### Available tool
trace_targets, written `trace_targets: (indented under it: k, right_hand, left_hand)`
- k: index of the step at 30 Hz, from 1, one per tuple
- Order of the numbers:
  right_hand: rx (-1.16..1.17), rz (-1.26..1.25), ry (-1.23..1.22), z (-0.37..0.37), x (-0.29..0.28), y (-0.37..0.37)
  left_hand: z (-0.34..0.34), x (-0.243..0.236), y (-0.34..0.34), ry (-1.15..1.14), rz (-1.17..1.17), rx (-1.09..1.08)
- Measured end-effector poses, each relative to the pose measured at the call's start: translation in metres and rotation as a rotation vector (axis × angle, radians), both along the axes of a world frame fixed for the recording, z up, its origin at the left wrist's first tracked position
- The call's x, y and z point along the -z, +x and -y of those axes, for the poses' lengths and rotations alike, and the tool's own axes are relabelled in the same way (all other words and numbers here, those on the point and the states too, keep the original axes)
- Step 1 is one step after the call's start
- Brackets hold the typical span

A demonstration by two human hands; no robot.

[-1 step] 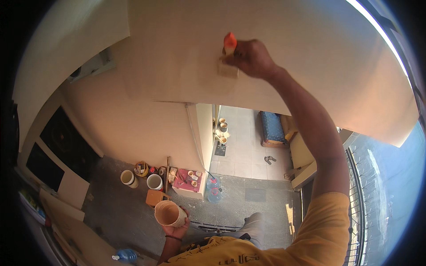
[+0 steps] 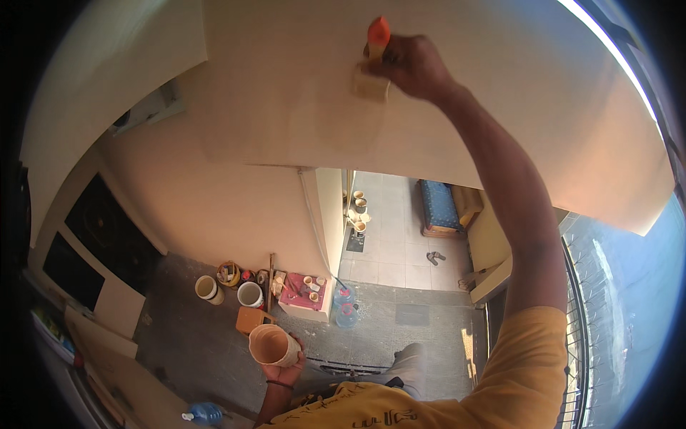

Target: The person repeatedly dips a paintbrush into a small container and applies paint to the ceiling in a room. The person holds the container in one hand and the brush in the other, working on different sections of the ceiling throughout the clip.

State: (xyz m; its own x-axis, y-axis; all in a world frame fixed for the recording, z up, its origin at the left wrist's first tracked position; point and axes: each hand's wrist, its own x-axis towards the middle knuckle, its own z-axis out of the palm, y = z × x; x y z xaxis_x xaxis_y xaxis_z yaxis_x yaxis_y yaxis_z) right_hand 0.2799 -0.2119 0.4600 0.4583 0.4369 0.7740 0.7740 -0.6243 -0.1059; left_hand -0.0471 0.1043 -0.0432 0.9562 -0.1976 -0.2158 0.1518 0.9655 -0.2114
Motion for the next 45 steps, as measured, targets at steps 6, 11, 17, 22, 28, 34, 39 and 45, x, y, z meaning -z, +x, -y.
trace_targets:
  k: [6,11,17,22,28,34,39,45]
  right_hand:
    - [0.059,0.898,0.216,0.036,-0.179,-0.033]
    - [0.146,1.045,-0.458,0.001,-0.035,0.003]
    - [-0.099,0.709,-0.652,-0.017,0.113,-0.035]
    - [-0.012,0.942,-0.226,-0.002,-0.007,-0.040]
    - [0.266,1.052,-0.288,0.030,-0.070,-0.013]
    - [-0.130,0.614,-0.575,-0.013,0.152,-0.052]
    - [-0.051,0.051,0.234,-0.004,0.311,-0.123]
    - [0.087,-0.939,1.916,-0.002,0.440,-0.212]
  left_hand:
    - [0.011,0.008,0.000,-0.034,-0.014,0.007]
    - [0.009,-0.006,-0.004,-0.042,-0.017,0.013]
    - [0.010,0.003,-0.001,0.017,0.005,0.079]
    - [0.009,-0.011,-0.004,-0.015,0.034,0.021]
    - [0.017,-0.012,0.002,-0.062,0.039,0.083]
    - [0.029,-0.016,0.010,-0.076,0.011,0.155]
    - [0.032,-0.020,0.012,-0.039,-0.013,0.233]
    - [0.030,-0.017,0.010,-0.009,-0.050,0.317]
